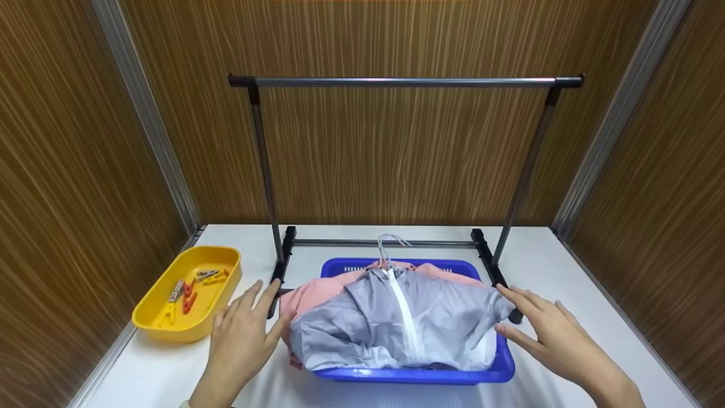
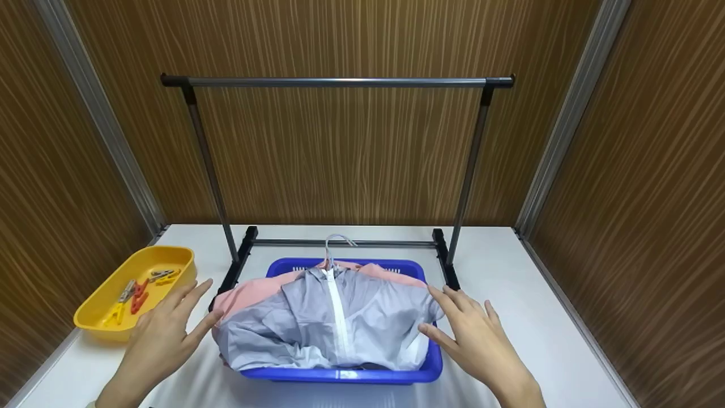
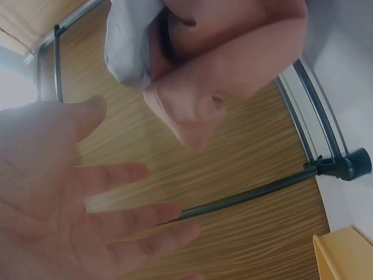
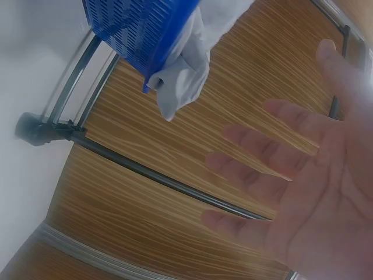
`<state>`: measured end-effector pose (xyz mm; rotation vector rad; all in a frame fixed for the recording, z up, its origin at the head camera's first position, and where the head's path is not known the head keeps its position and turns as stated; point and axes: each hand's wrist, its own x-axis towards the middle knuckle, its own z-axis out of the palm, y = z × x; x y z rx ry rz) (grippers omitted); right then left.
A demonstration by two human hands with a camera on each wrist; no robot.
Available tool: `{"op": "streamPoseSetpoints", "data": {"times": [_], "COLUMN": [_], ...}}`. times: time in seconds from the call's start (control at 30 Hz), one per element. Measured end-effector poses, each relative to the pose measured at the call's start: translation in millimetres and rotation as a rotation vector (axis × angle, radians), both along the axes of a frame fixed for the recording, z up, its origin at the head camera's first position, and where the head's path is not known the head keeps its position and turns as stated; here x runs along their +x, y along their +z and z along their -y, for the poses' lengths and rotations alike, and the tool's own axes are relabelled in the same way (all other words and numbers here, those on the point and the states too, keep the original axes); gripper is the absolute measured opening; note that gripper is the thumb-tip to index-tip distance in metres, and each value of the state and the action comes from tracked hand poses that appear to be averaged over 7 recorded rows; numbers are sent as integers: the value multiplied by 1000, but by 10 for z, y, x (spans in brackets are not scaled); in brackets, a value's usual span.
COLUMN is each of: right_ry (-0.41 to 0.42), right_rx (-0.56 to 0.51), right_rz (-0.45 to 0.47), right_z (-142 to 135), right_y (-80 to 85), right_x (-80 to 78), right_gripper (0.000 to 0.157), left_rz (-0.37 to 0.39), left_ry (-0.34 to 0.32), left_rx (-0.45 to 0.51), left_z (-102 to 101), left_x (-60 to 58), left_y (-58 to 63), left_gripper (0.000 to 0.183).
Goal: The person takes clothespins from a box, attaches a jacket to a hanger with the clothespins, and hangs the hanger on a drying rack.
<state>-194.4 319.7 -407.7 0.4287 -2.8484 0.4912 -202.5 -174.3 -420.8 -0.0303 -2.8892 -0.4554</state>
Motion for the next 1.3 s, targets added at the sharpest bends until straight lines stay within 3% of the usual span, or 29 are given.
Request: {"op": "streamPoseSetpoints", "data": {"times": [0.27,0.73,0.9,1.13,1.3], "right_ry": [58,81,94,104,114], "right_rx": [-2,14,23,32,32], "right_rz": [-61,-56,-57,-41,-32], "right_z": [44,106,118,122,132], "right_y": [-23,-78,-102,-149,-181], "right_x": [-95,-264,-323,-401,-450], "right_gripper": [64,61,59,59,59], "left_rz": [-131,-210,-207,-140,-177], "left_ry": [-69,-153,-174,-190,-205], "left_rx": [51,64,59,59,38], "left_z": [-78,-180,-214,-253,-261], "left_x": [6,-57,-97,-164,-186], "left_y": [-23,-92,-107,-123,-148], "left_gripper": [60,52,52,52,51]}}
